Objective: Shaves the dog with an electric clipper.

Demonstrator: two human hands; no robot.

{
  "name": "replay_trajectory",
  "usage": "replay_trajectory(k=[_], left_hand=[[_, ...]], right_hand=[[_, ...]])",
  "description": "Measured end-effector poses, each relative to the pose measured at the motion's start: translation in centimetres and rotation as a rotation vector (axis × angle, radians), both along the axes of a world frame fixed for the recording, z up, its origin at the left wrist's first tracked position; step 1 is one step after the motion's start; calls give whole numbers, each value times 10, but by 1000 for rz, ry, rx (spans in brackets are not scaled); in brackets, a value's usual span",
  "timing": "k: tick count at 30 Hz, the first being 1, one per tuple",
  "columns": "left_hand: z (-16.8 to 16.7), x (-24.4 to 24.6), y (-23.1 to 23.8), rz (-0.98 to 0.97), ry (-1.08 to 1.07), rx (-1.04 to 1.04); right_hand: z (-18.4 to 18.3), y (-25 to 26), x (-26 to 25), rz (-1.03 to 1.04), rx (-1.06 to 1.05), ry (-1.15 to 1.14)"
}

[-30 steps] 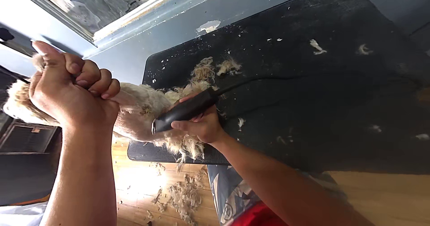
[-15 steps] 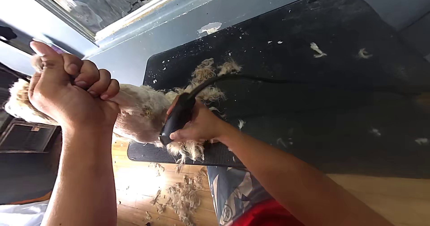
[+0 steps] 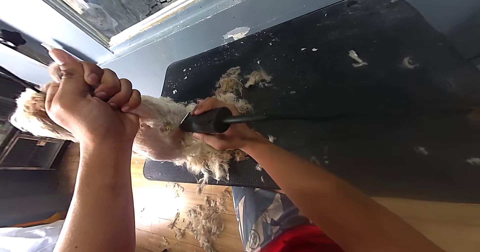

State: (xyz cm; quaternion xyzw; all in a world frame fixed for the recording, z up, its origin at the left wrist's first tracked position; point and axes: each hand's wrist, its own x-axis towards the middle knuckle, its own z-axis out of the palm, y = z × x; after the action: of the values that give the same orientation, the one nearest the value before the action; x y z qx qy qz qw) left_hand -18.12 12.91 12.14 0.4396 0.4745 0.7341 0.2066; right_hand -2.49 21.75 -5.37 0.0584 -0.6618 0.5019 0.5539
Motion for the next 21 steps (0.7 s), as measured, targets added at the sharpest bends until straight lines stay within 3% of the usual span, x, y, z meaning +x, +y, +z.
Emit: replay_trajectory(k=[3,7,9,11,17,21], left_hand=[[0,-5,-1,-13,-7,0],[4,-8,-1,-32,-15,19],[4,-9,-1,-37,-13,26],[3,-12,-2,-69,-15,30],[5,-10,-3,-67,-27,29],[5,-2,-4,-40,9,14]], right_hand=[[18,4,16,-34,55,-285],[13,0,18,40,-230,11],[8,-2,18,163,-347,152],[5,-3,22,325,-475,153],[-4,-21,25,776,-934,-379],[-6,-34,2,902,-1055,-386]])
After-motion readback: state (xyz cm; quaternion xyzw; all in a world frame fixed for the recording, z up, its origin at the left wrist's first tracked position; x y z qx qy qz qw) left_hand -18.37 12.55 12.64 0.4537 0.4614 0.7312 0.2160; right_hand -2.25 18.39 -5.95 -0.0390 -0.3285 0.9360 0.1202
